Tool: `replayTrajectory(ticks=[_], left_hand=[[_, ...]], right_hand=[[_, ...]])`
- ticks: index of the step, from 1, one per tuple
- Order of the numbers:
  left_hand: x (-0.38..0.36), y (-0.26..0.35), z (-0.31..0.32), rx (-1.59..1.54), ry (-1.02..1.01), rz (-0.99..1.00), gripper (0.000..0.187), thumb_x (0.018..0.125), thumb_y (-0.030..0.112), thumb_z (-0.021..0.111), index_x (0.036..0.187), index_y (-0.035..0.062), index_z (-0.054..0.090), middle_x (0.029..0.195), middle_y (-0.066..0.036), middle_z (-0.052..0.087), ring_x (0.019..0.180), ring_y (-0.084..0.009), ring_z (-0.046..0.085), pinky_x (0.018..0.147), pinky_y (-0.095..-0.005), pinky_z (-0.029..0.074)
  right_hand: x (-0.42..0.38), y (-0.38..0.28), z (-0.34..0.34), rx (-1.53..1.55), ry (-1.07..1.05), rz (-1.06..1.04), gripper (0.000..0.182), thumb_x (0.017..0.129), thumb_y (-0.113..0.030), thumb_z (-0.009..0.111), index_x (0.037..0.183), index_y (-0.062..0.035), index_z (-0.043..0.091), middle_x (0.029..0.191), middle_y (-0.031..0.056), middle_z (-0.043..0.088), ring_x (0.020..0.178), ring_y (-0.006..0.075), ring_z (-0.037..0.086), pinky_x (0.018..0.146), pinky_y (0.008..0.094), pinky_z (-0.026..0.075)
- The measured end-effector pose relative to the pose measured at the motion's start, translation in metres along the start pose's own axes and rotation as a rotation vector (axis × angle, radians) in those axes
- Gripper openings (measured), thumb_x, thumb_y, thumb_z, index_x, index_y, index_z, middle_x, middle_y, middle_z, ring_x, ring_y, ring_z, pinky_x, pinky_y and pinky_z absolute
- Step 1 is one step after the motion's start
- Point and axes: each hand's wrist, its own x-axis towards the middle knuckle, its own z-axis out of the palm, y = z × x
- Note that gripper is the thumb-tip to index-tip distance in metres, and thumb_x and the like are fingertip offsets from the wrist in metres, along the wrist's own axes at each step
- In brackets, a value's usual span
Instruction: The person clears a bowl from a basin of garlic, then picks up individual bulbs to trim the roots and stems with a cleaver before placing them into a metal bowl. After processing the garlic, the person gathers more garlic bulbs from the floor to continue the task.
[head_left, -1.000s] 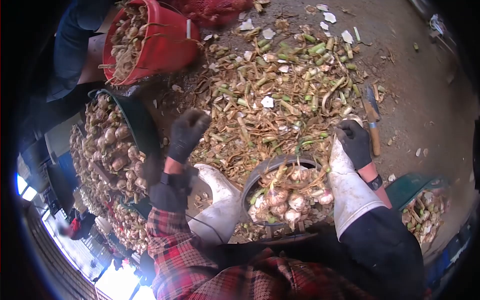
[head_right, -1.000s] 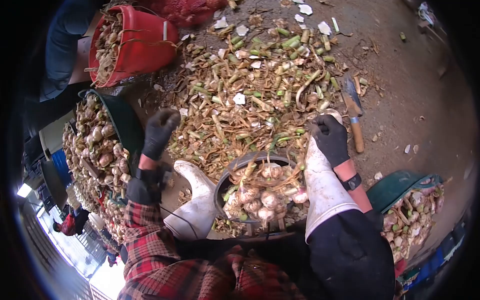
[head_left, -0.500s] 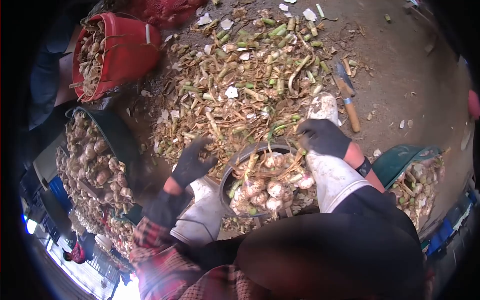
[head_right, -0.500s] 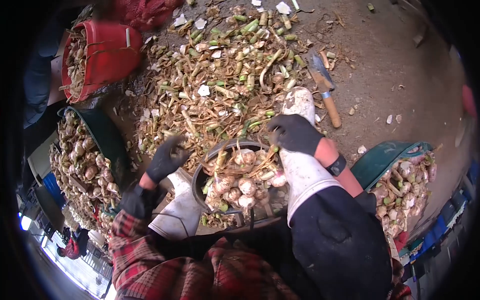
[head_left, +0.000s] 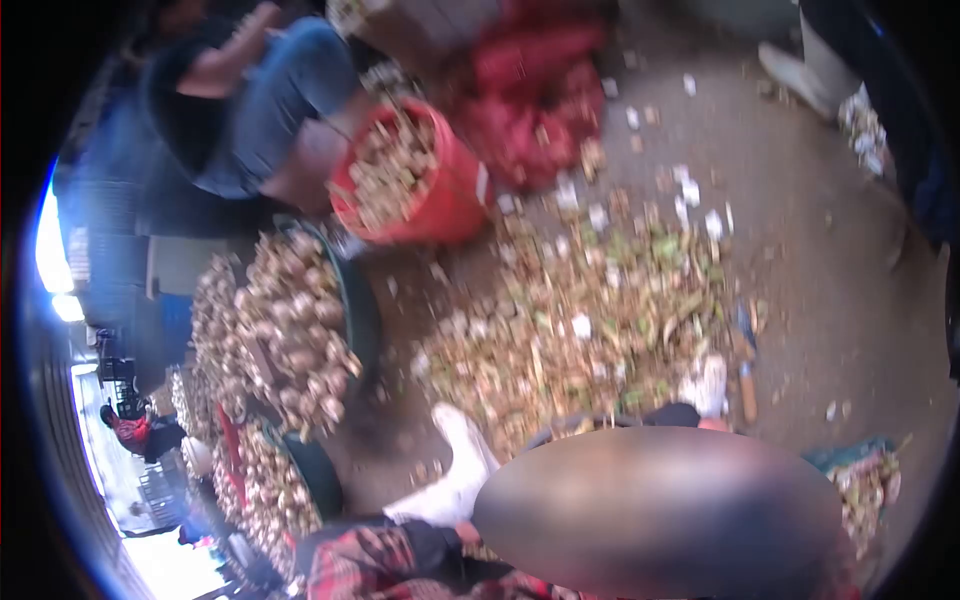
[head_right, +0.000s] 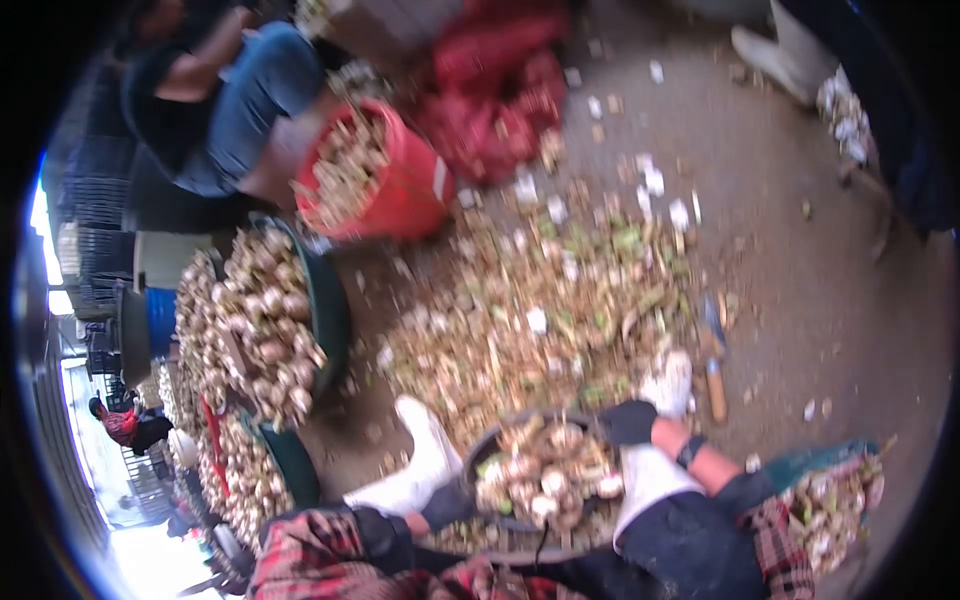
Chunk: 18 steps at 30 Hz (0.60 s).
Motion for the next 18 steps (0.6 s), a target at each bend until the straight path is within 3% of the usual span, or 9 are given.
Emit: replayTrajectory(ticks=[1, 2, 3, 5, 7, 8, 9, 14, 18], left_hand=[[0.002, -0.008, 0.005, -0.466, 0.028, -0.194, 0.049, 0.091, 0.042, 0.056, 0.103, -0.0054, 0.058, 0.077, -0.019, 0.058, 0.061, -0.0348, 0.060, 0.051, -0.0426, 0.048], [0.001, 0.001, -0.010, -0.326, 0.105, -0.266, 0.054, 0.096, 0.052, 0.041, 0.092, 0.0017, 0.060, 0.074, -0.014, 0.067, 0.067, -0.0276, 0.067, 0.066, -0.0403, 0.051], [0.003, 0.007, -0.031, -0.544, 0.025, -0.421, 0.057, 0.093, 0.057, 0.043, 0.093, 0.0020, 0.060, 0.077, -0.015, 0.067, 0.073, -0.0289, 0.067, 0.068, -0.0401, 0.051], [0.011, -0.016, -0.021, -0.415, 0.222, -0.451, 0.052, 0.091, 0.054, 0.050, 0.097, 0.0038, 0.060, 0.088, -0.017, 0.068, 0.082, -0.0282, 0.067, 0.074, -0.0382, 0.050], [0.026, -0.018, -0.041, -0.468, 0.328, -0.267, 0.046, 0.100, 0.044, 0.032, 0.112, 0.0073, 0.057, 0.094, -0.026, 0.063, 0.088, -0.0428, 0.061, 0.080, -0.0500, 0.047], [0.036, -0.023, -0.051, -0.362, 0.402, -0.188, 0.042, 0.100, 0.033, 0.034, 0.107, 0.0011, 0.061, 0.072, -0.020, 0.061, 0.056, -0.0298, 0.063, 0.058, -0.0414, 0.053], [0.032, -0.001, -0.084, -0.620, 0.385, -0.411, 0.049, 0.091, 0.052, 0.051, 0.100, 0.0044, 0.060, 0.088, -0.020, 0.067, 0.083, -0.0296, 0.067, 0.075, -0.0390, 0.050], [0.093, -0.015, -0.158, -0.283, 0.517, -0.254, 0.037, 0.093, 0.040, 0.047, 0.102, 0.0053, 0.058, 0.085, -0.025, 0.065, 0.081, -0.0432, 0.064, 0.069, -0.0504, 0.050], [0.133, 0.011, -0.243, -0.332, 0.579, -0.164, 0.030, 0.094, 0.033, 0.049, 0.101, 0.0045, 0.057, 0.089, -0.026, 0.064, 0.084, -0.0460, 0.062, 0.071, -0.0528, 0.048]], right_hand=[[0.005, 0.011, 0.012, 0.003, 0.058, -0.031, 0.039, 0.080, -0.043, 0.054, 0.105, -0.0172, 0.068, 0.097, 0.0157, 0.069, 0.090, 0.0364, 0.065, 0.078, 0.0476, 0.051], [0.001, 0.002, 0.005, 0.023, 0.075, -0.004, 0.037, 0.078, -0.040, 0.055, 0.105, -0.0169, 0.068, 0.097, 0.0158, 0.069, 0.090, 0.0364, 0.065, 0.078, 0.0474, 0.051], [0.006, 0.007, 0.010, 0.066, 0.113, -0.072, 0.035, 0.078, -0.037, 0.055, 0.103, -0.0168, 0.069, 0.096, 0.0160, 0.068, 0.089, 0.0364, 0.065, 0.078, 0.0468, 0.051], [0.002, -0.008, -0.007, 0.000, 0.132, -0.014, 0.033, 0.078, -0.035, 0.055, 0.100, -0.0154, 0.069, 0.095, 0.0160, 0.068, 0.088, 0.0363, 0.065, 0.078, 0.0461, 0.051], [-0.005, -0.017, -0.021, 0.029, 0.286, -0.012, 0.032, 0.078, -0.034, 0.054, 0.097, -0.0139, 0.069, 0.095, 0.0161, 0.068, 0.087, 0.0365, 0.065, 0.078, 0.0460, 0.051], [-0.008, -0.022, -0.031, 0.053, 0.307, 0.039, 0.032, 0.080, -0.036, 0.054, 0.096, -0.0135, 0.069, 0.094, 0.0162, 0.068, 0.087, 0.0358, 0.065, 0.078, 0.0457, 0.051], [-0.010, -0.025, -0.043, 0.044, 0.324, 0.047, 0.032, 0.080, -0.036, 0.054, 0.096, -0.0135, 0.069, 0.094, 0.0162, 0.068, 0.087, 0.0358, 0.065, 0.078, 0.0457, 0.051], [-0.025, -0.034, -0.105, 0.046, 0.708, 0.119, 0.030, 0.079, -0.040, 0.059, 0.081, -0.0114, 0.069, 0.078, 0.0173, 0.066, 0.072, 0.0371, 0.064, 0.066, 0.0464, 0.051], [-0.037, -0.035, -0.171, 0.204, 0.789, 0.203, 0.033, 0.080, -0.038, 0.062, 0.072, -0.0063, 0.067, 0.070, 0.0213, 0.062, 0.064, 0.0390, 0.061, 0.059, 0.0461, 0.048]])
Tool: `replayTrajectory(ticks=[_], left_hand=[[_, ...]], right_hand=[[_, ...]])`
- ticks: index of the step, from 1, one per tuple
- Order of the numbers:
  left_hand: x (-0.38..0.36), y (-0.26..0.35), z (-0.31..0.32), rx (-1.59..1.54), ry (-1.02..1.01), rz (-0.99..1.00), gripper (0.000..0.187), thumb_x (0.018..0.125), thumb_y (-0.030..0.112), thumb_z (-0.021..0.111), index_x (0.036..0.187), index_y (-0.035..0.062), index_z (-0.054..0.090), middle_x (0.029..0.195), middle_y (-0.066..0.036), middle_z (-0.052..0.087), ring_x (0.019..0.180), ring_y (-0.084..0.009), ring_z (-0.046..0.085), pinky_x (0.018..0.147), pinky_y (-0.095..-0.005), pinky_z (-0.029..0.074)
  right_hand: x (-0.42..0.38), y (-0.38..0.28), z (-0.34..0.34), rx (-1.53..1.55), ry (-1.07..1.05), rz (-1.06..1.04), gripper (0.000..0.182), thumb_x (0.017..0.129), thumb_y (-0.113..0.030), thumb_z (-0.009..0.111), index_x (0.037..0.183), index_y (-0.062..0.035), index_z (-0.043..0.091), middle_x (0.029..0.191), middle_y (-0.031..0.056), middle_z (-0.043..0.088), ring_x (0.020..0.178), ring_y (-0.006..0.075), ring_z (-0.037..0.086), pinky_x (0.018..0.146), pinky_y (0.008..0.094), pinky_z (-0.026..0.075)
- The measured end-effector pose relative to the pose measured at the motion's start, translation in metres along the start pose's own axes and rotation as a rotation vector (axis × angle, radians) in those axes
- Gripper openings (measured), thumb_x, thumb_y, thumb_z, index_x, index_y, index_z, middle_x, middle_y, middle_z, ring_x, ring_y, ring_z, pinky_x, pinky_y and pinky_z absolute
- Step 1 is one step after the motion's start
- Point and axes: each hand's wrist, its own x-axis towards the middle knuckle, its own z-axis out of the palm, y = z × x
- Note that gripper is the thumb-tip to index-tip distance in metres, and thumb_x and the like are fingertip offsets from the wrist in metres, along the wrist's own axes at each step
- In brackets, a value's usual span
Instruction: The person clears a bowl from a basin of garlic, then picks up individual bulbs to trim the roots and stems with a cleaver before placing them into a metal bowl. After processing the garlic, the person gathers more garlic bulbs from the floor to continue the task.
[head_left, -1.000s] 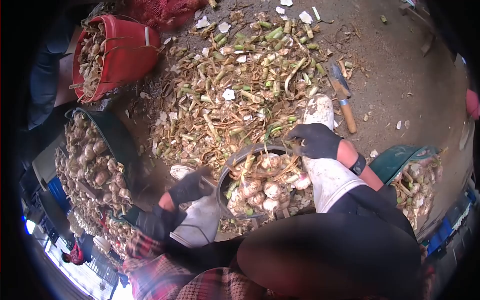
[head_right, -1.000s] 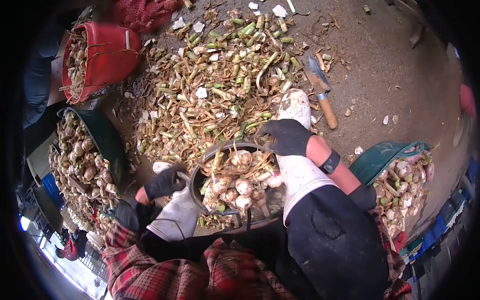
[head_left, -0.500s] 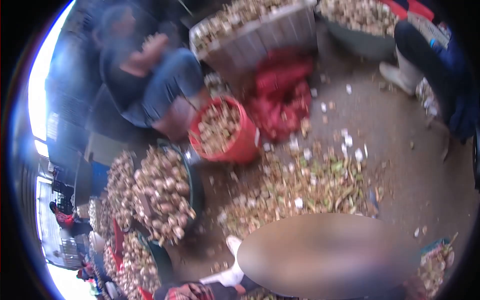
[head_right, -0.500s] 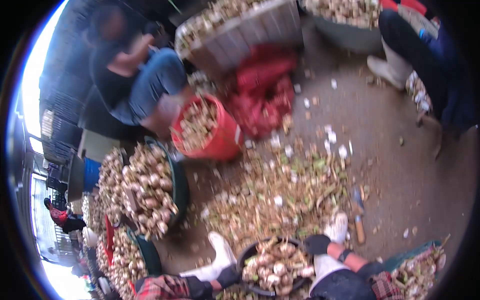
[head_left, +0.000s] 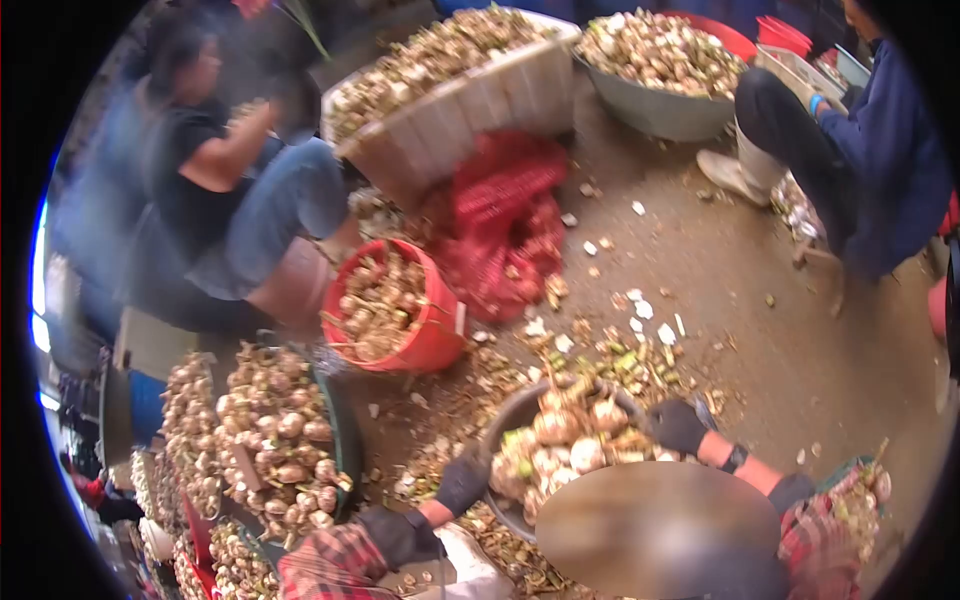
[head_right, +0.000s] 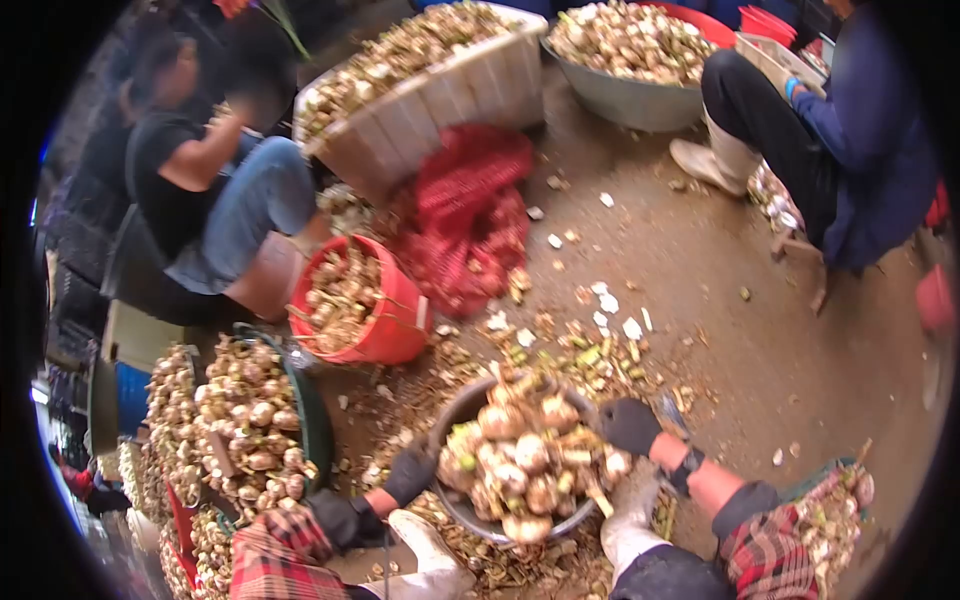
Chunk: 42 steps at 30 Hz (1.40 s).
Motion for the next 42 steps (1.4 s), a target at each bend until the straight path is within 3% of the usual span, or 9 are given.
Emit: replayTrajectory(ticks=[1, 3, 14, 21, 26, 31, 38, 39, 42], left_hand=[[0.014, 0.014, -0.007, -0.017, 0.020, 0.015, 0.029, 0.094, 0.030, 0.050, 0.101, 0.0036, 0.057, 0.090, -0.026, 0.064, 0.084, -0.0451, 0.063, 0.072, -0.0513, 0.048], [0.043, 0.018, -0.015, -0.241, 0.027, 0.187, 0.027, 0.094, 0.027, 0.051, 0.103, 0.0021, 0.056, 0.090, -0.024, 0.064, 0.085, -0.0412, 0.063, 0.072, -0.0469, 0.048], [0.051, 0.119, -0.120, -0.286, -0.014, 0.062, 0.022, 0.095, 0.021, 0.050, 0.100, 0.0008, 0.057, 0.076, -0.013, 0.058, 0.071, -0.0167, 0.056, 0.065, -0.0363, 0.046], [0.011, 0.190, -0.178, -0.360, 0.045, 0.009, 0.027, 0.092, 0.023, 0.053, 0.095, -0.0021, 0.059, 0.075, -0.015, 0.061, 0.071, -0.0186, 0.058, 0.065, -0.0377, 0.047], [-0.040, 0.261, -0.205, -0.402, 0.037, -0.017, 0.029, 0.092, 0.025, 0.053, 0.097, -0.0022, 0.061, 0.079, -0.017, 0.063, 0.075, -0.0228, 0.062, 0.067, -0.0381, 0.047], [-0.075, 0.345, -0.231, -0.356, -0.013, -0.121, 0.030, 0.092, 0.026, 0.055, 0.100, -0.0013, 0.062, 0.083, -0.017, 0.066, 0.078, -0.0239, 0.062, 0.070, -0.0389, 0.048], [-0.060, 0.391, -0.251, -0.352, 0.014, -0.144, 0.036, 0.089, 0.027, 0.056, 0.106, -0.0033, 0.063, 0.088, -0.017, 0.066, 0.082, -0.0233, 0.062, 0.074, -0.0361, 0.049], [-0.057, 0.400, -0.258, -0.428, 0.047, -0.091, 0.034, 0.091, 0.029, 0.055, 0.105, -0.0011, 0.062, 0.090, -0.021, 0.067, 0.085, -0.0295, 0.065, 0.074, -0.0398, 0.049], [-0.032, 0.412, -0.288, -0.445, 0.035, -0.172, 0.036, 0.090, 0.031, 0.056, 0.104, -0.0009, 0.062, 0.089, -0.022, 0.067, 0.084, -0.0294, 0.066, 0.074, -0.0399, 0.050]], right_hand=[[0.004, -0.007, -0.011, 0.041, 0.118, -0.024, 0.033, 0.081, -0.037, 0.064, 0.072, -0.0049, 0.066, 0.068, 0.0211, 0.062, 0.060, 0.0360, 0.061, 0.057, 0.0443, 0.047], [0.021, -0.007, -0.028, 0.077, 0.074, -0.006, 0.033, 0.084, -0.034, 0.063, 0.072, -0.0028, 0.065, 0.061, 0.0205, 0.058, 0.052, 0.0253, 0.052, 0.054, 0.0399, 0.043], [0.049, -0.107, -0.177, 0.000, -0.049, 0.058, 0.036, 0.080, -0.036, 0.060, 0.075, -0.0009, 0.065, 0.070, 0.0219, 0.062, 0.062, 0.0325, 0.061, 0.061, 0.0418, 0.047], [0.015, -0.149, -0.260, -0.002, -0.133, 0.110, 0.032, 0.082, -0.036, 0.061, 0.080, -0.0049, 0.068, 0.072, 0.0191, 0.064, 0.063, 0.0295, 0.061, 0.064, 0.0406, 0.048], [-0.037, -0.178, -0.344, -0.050, -0.200, 0.133, 0.040, 0.083, -0.042, 0.059, 0.088, -0.0046, 0.070, 0.082, 0.0229, 0.065, 0.078, 0.0377, 0.065, 0.069, 0.0438, 0.050], [-0.066, -0.195, -0.433, -0.081, -0.223, 0.170, 0.041, 0.083, -0.044, 0.058, 0.090, -0.0054, 0.070, 0.087, 0.0221, 0.066, 0.081, 0.0381, 0.065, 0.072, 0.0434, 0.050], [-0.036, -0.217, -0.505, -0.190, -0.316, 0.201, 0.047, 0.080, -0.049, 0.057, 0.086, -0.0048, 0.070, 0.082, 0.0225, 0.066, 0.074, 0.0366, 0.066, 0.069, 0.0425, 0.050], [-0.026, -0.215, -0.506, -0.198, -0.320, 0.182, 0.047, 0.080, -0.049, 0.057, 0.086, -0.0048, 0.070, 0.082, 0.0225, 0.066, 0.074, 0.0366, 0.066, 0.069, 0.0425, 0.050], [0.014, -0.229, -0.516, -0.166, -0.293, 0.188, 0.045, 0.080, -0.049, 0.060, 0.085, -0.0050, 0.071, 0.079, 0.0226, 0.066, 0.072, 0.0360, 0.066, 0.068, 0.0417, 0.050]])
